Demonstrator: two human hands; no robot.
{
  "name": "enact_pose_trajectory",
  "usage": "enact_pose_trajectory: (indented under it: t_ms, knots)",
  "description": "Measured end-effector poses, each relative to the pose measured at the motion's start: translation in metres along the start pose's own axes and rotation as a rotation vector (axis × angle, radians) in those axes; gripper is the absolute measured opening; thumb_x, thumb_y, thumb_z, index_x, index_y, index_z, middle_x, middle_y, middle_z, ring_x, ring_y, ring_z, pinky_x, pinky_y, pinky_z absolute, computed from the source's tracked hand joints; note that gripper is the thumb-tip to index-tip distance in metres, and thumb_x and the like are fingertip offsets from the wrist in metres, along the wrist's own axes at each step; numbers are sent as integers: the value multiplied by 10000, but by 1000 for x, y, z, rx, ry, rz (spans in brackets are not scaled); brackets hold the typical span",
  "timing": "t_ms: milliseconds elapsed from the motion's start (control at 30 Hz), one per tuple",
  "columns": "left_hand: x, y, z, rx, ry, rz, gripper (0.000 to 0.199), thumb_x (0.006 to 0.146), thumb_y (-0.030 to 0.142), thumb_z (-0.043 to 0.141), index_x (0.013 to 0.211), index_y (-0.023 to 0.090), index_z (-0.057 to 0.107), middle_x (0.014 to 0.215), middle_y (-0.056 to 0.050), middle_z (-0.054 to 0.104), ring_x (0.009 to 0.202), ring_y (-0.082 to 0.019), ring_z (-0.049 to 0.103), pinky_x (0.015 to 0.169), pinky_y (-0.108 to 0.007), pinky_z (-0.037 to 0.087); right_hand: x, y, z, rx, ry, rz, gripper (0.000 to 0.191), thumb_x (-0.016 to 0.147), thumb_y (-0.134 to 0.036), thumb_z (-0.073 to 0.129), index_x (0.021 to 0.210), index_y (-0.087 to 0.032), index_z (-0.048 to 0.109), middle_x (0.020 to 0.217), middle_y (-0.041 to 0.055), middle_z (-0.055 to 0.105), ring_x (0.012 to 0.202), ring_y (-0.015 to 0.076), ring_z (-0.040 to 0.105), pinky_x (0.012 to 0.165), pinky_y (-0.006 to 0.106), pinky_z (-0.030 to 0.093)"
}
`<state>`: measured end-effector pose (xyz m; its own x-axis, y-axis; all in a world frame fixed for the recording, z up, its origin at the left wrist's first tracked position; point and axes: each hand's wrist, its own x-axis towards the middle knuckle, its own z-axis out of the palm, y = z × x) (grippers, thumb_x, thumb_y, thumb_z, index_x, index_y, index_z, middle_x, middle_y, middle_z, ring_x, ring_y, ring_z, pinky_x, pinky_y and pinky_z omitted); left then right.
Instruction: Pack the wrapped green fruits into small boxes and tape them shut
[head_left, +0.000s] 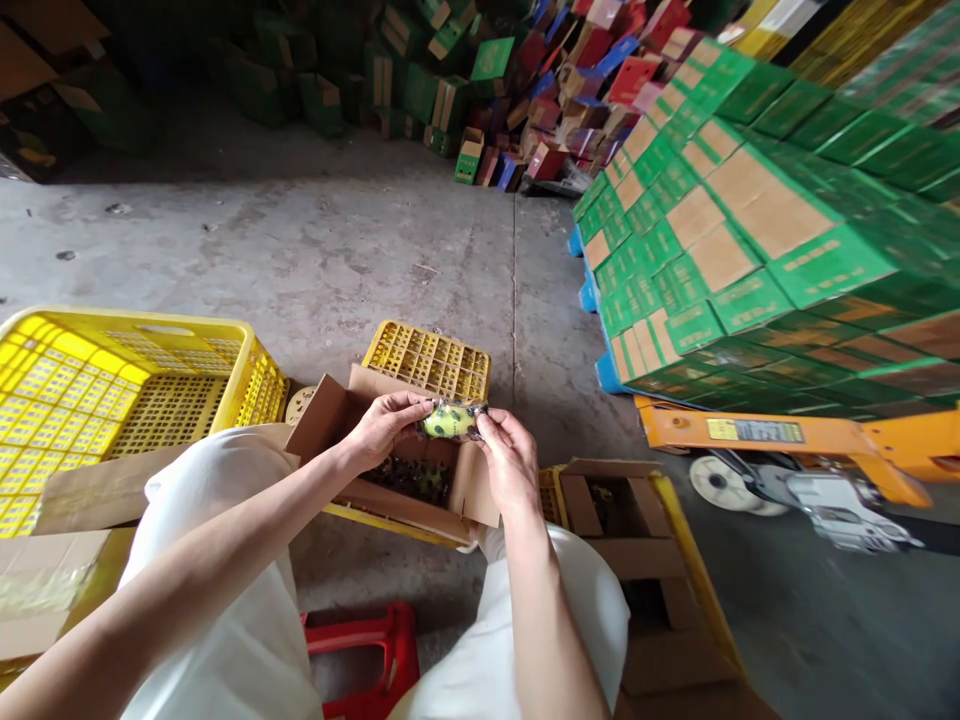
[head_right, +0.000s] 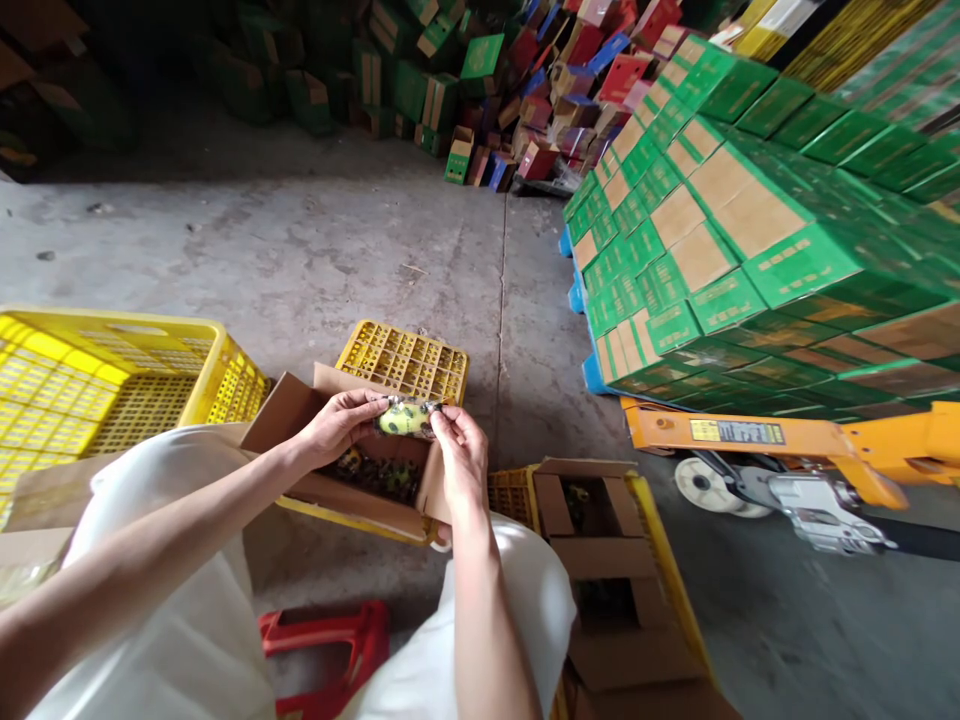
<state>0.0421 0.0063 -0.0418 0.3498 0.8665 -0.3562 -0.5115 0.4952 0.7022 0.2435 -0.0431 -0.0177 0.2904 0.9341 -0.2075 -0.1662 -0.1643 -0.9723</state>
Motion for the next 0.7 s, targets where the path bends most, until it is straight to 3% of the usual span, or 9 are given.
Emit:
enact_pose_trajectory:
  t_ms: [167,300,400,500,700]
  knots:
    - [-2,1,0,15,-97,-141,470,762,416,1015,1122,172,836,1102,-116,843,910,-213,806,772,-262,639,0,1,1,2,39,-12,390,768,-567,926,948,-262,762,1029,36,832,995,247,761,916,371,592]
    - [-4,0,-1,19,-185,-238,509,770,453,1008,1156,174,830,1113,-139,844,930,-254,826,801,-308,654,-1,-2,3,13,12,-13,325,801,-520,900,956,-268,766,1048,36,833,1021,254,762,948,390,598]
    - [-4,1,-2,-8,-161,-150,519,715,338,1047,1160,178,832,1110,-109,845,933,-224,814,833,-290,644,-2,-7,7,67,-70,2,284,813,-500,884,955,-277,779,1084,47,838,1072,272,766,991,418,606]
    - [-4,2,-1,-16,-102,-65,536,655,262,1066,1131,188,833,1101,-71,839,933,-195,797,846,-279,632,-3,-10,9,88,-130,3,319,851,-539,854,1041,-284,824,1255,69,817,1189,289,746,1047,434,601]
    - [-4,0,2,46,-136,51,540,634,216,1058,1123,184,832,1088,-53,837,950,-179,770,902,-280,587,-4,-10,7,-6,-143,20,433,843,-579,882,1177,-309,833,1396,57,780,1352,306,685,1149,444,557]
